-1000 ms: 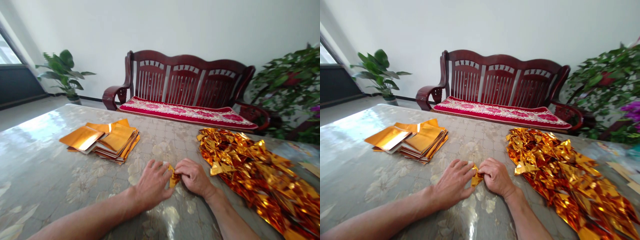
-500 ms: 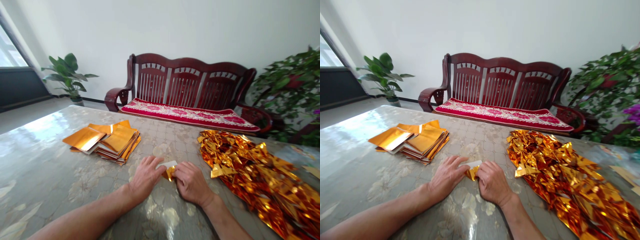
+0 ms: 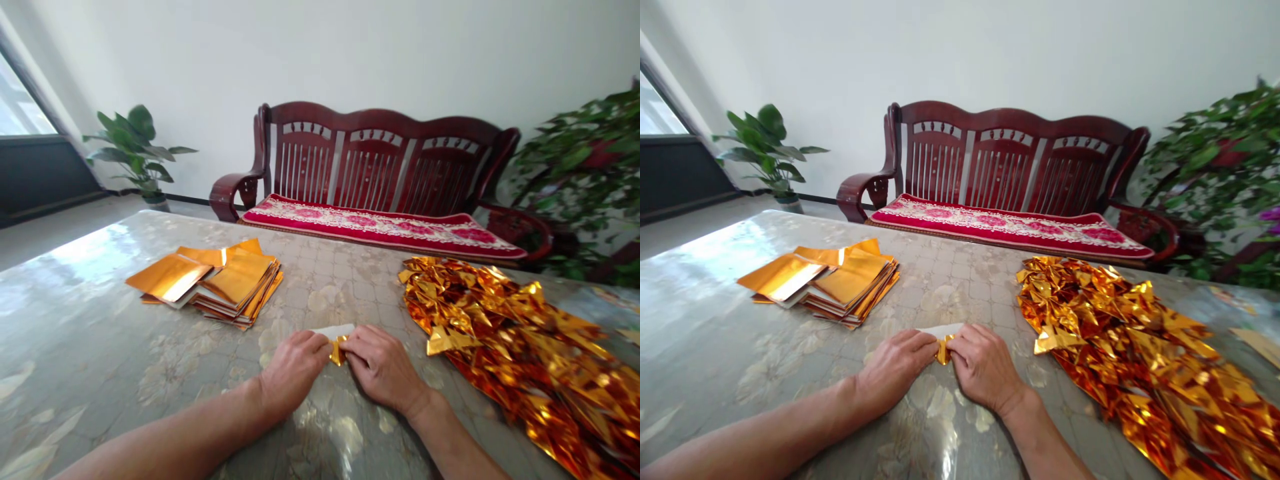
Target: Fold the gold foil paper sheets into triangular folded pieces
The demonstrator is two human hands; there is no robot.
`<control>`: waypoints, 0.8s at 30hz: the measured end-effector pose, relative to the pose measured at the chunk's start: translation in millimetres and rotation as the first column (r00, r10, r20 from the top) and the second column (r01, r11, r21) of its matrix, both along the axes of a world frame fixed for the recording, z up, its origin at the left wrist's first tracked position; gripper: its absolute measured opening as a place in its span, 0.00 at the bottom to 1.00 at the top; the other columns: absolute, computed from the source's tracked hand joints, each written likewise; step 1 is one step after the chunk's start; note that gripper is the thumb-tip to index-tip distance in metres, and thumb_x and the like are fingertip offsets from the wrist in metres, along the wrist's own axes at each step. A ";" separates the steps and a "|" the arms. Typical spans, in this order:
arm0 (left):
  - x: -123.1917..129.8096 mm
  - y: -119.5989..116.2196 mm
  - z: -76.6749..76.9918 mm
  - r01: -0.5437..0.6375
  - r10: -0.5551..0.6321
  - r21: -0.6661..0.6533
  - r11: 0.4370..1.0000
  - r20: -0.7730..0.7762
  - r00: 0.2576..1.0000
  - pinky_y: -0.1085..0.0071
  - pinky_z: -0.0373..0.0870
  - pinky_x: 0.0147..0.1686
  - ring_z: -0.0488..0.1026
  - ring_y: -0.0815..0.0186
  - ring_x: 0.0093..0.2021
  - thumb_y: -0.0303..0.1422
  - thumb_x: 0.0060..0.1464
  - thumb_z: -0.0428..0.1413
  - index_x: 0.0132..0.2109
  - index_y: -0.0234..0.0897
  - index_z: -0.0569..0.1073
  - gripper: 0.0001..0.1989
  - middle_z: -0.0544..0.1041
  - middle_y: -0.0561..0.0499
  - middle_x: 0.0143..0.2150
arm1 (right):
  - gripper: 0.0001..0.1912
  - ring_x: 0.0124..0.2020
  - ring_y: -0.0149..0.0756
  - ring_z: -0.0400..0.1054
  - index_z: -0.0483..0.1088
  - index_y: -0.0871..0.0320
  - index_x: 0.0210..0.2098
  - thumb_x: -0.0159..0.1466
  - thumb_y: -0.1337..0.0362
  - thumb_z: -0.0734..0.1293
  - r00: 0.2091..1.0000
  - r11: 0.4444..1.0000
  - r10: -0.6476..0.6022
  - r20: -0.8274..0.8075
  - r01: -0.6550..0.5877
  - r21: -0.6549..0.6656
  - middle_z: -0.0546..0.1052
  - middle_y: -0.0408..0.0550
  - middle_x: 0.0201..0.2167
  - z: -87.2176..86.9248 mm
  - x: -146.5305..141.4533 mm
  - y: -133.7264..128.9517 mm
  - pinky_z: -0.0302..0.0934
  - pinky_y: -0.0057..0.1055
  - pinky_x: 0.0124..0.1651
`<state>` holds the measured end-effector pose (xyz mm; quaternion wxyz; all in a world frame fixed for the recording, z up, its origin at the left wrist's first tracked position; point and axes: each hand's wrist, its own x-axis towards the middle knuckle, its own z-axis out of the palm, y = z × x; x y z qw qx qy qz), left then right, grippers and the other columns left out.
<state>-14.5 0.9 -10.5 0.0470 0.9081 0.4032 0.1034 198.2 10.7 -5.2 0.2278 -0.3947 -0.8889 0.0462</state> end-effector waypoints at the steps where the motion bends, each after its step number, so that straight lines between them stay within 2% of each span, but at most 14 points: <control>1: 1.9 -3.5 -1.4 0.002 -0.002 0.018 1.000 -0.025 1.000 0.66 0.70 0.47 0.71 0.62 0.45 0.28 0.64 0.53 0.45 0.38 0.74 0.05 0.75 0.50 0.44 | 0.10 0.38 0.36 0.65 0.74 0.54 0.37 0.68 0.70 0.62 1.000 1.000 -0.004 0.012 0.005 -0.006 0.74 0.46 0.33 0.0 -0.5 0.3 0.56 0.31 0.42; 4: 9.1 -13.2 -5.7 -0.003 0.010 0.091 0.996 -0.074 0.997 0.62 0.68 0.51 0.69 0.58 0.49 0.27 0.63 0.52 0.45 0.36 0.74 0.06 0.74 0.45 0.46 | 0.09 0.38 0.36 0.65 0.74 0.54 0.35 0.69 0.68 0.62 0.999 1.000 -0.016 0.052 0.016 -0.010 0.73 0.46 0.32 2.0 -2.7 0.2 0.56 0.31 0.42; 6: 12.6 -16.7 -5.5 -0.012 0.020 0.095 0.995 -0.093 0.995 0.61 0.68 0.50 0.68 0.56 0.50 0.27 0.63 0.52 0.44 0.36 0.74 0.06 0.74 0.44 0.45 | 0.08 0.40 0.37 0.64 0.73 0.55 0.33 0.68 0.68 0.63 0.997 0.999 -0.036 0.064 0.036 0.003 0.73 0.46 0.34 4.6 -4.1 -0.5 0.56 0.32 0.43; 9: 12.6 -15.5 0.1 -0.072 0.077 0.056 0.996 -0.096 0.992 0.64 0.68 0.47 0.68 0.58 0.47 0.26 0.63 0.52 0.44 0.36 0.75 0.08 0.73 0.45 0.43 | 0.06 0.42 0.38 0.64 0.73 0.55 0.33 0.67 0.68 0.65 0.997 0.999 -0.046 0.061 0.045 0.010 0.74 0.46 0.37 7.8 -5.1 -1.5 0.55 0.34 0.46; 11: 8.8 -10.5 4.5 -0.110 0.111 0.016 0.994 -0.067 0.992 0.66 0.68 0.44 0.68 0.60 0.44 0.27 0.63 0.52 0.45 0.38 0.75 0.08 0.73 0.46 0.42 | 0.07 0.40 0.37 0.64 0.72 0.55 0.32 0.67 0.67 0.64 0.996 0.999 -0.041 0.080 0.041 0.001 0.74 0.46 0.34 8.5 -5.0 -1.9 0.55 0.34 0.44; 15: -2.3 6.8 6.6 -0.104 0.115 -0.112 0.988 0.094 0.989 0.70 0.67 0.42 0.70 0.63 0.43 0.31 0.66 0.51 0.40 0.41 0.77 0.10 0.75 0.51 0.40 | 0.10 0.37 0.36 0.65 0.71 0.55 0.30 0.69 0.64 0.63 0.992 0.997 -0.061 0.107 0.066 -0.036 0.73 0.44 0.31 6.0 -4.3 -1.2 0.55 0.33 0.41; 19: -7.0 23.5 5.0 -0.120 0.162 -0.181 0.976 0.236 0.958 0.72 0.66 0.42 0.73 0.65 0.41 0.31 0.64 0.54 0.38 0.40 0.79 0.09 0.77 0.52 0.37 | 0.06 0.41 0.34 0.68 0.73 0.52 0.41 0.68 0.66 0.64 0.985 0.973 -0.169 0.010 0.169 -0.159 0.74 0.43 0.39 1.0 -4.6 2.5 0.58 0.29 0.41; 21: -6.7 27.9 6.3 -0.144 0.193 -0.206 0.968 0.244 0.950 0.72 0.66 0.41 0.73 0.65 0.40 0.30 0.62 0.56 0.36 0.40 0.79 0.07 0.77 0.52 0.35 | 0.11 0.44 0.34 0.69 0.72 0.51 0.47 0.66 0.66 0.65 0.966 0.947 -0.258 -0.025 0.248 -0.204 0.74 0.43 0.43 -0.1 -4.9 5.3 0.59 0.29 0.43; 24: -6.8 31.3 10.6 -0.150 0.198 -0.207 0.967 0.235 0.952 0.70 0.67 0.44 0.74 0.63 0.44 0.31 0.60 0.58 0.40 0.41 0.79 0.05 0.78 0.52 0.39 | 0.12 0.49 0.37 0.67 0.73 0.50 0.47 0.63 0.63 0.68 0.940 0.914 -0.340 -0.004 0.330 -0.237 0.74 0.44 0.44 1.5 -4.7 9.7 0.59 0.31 0.47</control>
